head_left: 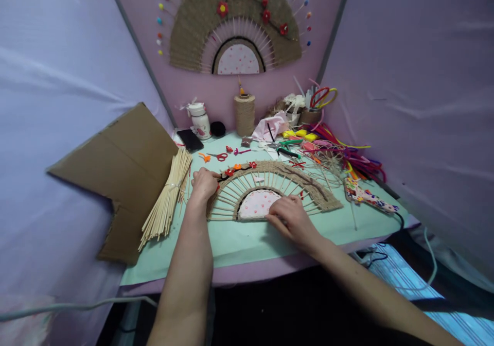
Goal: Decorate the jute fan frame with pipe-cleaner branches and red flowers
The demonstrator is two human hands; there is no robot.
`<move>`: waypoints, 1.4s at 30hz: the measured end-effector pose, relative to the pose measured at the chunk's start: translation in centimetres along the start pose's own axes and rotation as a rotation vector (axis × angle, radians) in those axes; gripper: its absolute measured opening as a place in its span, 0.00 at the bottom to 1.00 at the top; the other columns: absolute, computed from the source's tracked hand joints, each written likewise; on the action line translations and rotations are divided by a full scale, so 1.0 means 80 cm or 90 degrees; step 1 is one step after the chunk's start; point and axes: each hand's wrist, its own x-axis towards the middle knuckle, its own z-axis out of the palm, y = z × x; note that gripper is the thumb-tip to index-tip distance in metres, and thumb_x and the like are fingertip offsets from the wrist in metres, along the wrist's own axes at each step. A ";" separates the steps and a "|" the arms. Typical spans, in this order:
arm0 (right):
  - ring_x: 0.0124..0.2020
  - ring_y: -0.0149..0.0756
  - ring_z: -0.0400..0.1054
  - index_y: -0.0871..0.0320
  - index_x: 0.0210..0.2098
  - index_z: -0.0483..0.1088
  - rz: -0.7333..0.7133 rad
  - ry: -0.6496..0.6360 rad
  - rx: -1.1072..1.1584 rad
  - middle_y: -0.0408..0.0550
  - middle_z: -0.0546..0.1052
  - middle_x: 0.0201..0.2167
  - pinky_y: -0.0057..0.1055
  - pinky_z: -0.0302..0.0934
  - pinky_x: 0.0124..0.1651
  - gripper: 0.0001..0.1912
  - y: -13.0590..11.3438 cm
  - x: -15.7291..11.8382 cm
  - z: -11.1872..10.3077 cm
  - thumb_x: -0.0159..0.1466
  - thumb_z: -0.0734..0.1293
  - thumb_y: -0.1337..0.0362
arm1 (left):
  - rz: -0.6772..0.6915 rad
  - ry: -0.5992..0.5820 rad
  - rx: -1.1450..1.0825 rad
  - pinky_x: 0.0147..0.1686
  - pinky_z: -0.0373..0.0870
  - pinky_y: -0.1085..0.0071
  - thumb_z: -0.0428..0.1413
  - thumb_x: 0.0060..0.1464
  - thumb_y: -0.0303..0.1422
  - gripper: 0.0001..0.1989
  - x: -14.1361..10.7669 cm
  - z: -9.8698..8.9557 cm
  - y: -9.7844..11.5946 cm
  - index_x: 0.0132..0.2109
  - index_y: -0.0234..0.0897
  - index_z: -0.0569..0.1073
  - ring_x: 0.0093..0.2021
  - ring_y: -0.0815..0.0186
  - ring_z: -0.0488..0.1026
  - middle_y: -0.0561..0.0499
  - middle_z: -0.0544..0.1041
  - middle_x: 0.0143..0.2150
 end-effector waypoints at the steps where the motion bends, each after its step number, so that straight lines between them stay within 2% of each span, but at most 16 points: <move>1: 0.35 0.34 0.66 0.56 0.30 0.67 -0.017 0.002 0.008 0.45 0.75 0.29 0.38 0.47 0.49 0.17 -0.004 -0.004 0.003 0.71 0.56 0.55 | -0.004 -0.006 0.005 0.53 0.61 0.59 0.46 0.56 0.27 0.21 0.000 0.000 0.001 0.47 0.45 0.82 0.54 0.52 0.65 0.42 0.73 0.51; 11: 0.35 0.32 0.63 0.58 0.31 0.66 -0.130 -0.008 0.095 0.44 0.74 0.29 0.37 0.46 0.46 0.15 -0.026 -0.036 0.042 0.72 0.57 0.58 | -0.017 -0.024 0.057 0.52 0.63 0.56 0.46 0.58 0.29 0.21 0.004 0.000 0.005 0.48 0.49 0.81 0.55 0.50 0.66 0.43 0.72 0.53; 17: 0.36 0.33 0.63 0.58 0.33 0.66 -0.138 -0.002 0.095 0.45 0.75 0.31 0.38 0.46 0.45 0.14 -0.026 -0.040 0.049 0.71 0.58 0.58 | -0.008 -0.038 0.082 0.52 0.63 0.52 0.45 0.58 0.31 0.22 0.003 -0.002 0.006 0.49 0.51 0.80 0.55 0.47 0.65 0.43 0.72 0.53; 25: 0.35 0.33 0.63 0.58 0.32 0.67 -0.139 -0.004 0.082 0.45 0.75 0.30 0.38 0.46 0.45 0.13 -0.024 -0.039 0.053 0.70 0.59 0.59 | 0.007 -0.016 0.084 0.53 0.63 0.49 0.46 0.58 0.32 0.20 0.000 0.003 0.009 0.49 0.51 0.80 0.55 0.46 0.65 0.42 0.72 0.51; 28: 0.35 0.33 0.63 0.58 0.31 0.66 -0.138 -0.003 0.083 0.45 0.75 0.30 0.38 0.46 0.45 0.13 -0.024 -0.038 0.053 0.70 0.59 0.59 | -0.007 0.023 0.043 0.54 0.63 0.50 0.47 0.58 0.32 0.19 0.000 0.001 0.012 0.47 0.47 0.81 0.56 0.46 0.65 0.42 0.72 0.51; 31: 0.35 0.33 0.63 0.58 0.31 0.66 -0.136 -0.004 0.080 0.45 0.75 0.30 0.38 0.47 0.45 0.13 -0.024 -0.038 0.051 0.70 0.59 0.59 | -0.032 0.119 -0.017 0.56 0.62 0.50 0.47 0.57 0.30 0.19 0.000 -0.005 0.013 0.46 0.44 0.81 0.57 0.47 0.64 0.42 0.72 0.52; 33: 0.35 0.33 0.63 0.58 0.31 0.66 -0.135 -0.002 0.082 0.45 0.74 0.30 0.38 0.47 0.45 0.13 -0.023 -0.038 0.051 0.70 0.59 0.59 | -0.043 0.157 -0.041 0.57 0.62 0.51 0.47 0.56 0.28 0.18 -0.001 -0.008 0.013 0.44 0.43 0.81 0.58 0.47 0.64 0.41 0.72 0.52; 37: 0.34 0.33 0.63 0.58 0.31 0.66 -0.139 0.011 0.093 0.44 0.74 0.29 0.38 0.47 0.45 0.13 -0.022 -0.039 0.052 0.70 0.59 0.59 | -0.037 0.114 -0.033 0.59 0.60 0.50 0.48 0.54 0.26 0.19 -0.002 -0.008 0.014 0.42 0.43 0.82 0.59 0.47 0.64 0.42 0.72 0.52; 42: 0.34 0.32 0.62 0.58 0.31 0.66 -0.138 0.013 0.097 0.44 0.74 0.29 0.37 0.47 0.45 0.14 -0.021 -0.039 0.052 0.70 0.59 0.59 | -0.037 0.063 0.009 0.57 0.62 0.51 0.49 0.55 0.27 0.20 -0.003 -0.005 0.021 0.46 0.45 0.82 0.59 0.47 0.63 0.42 0.72 0.54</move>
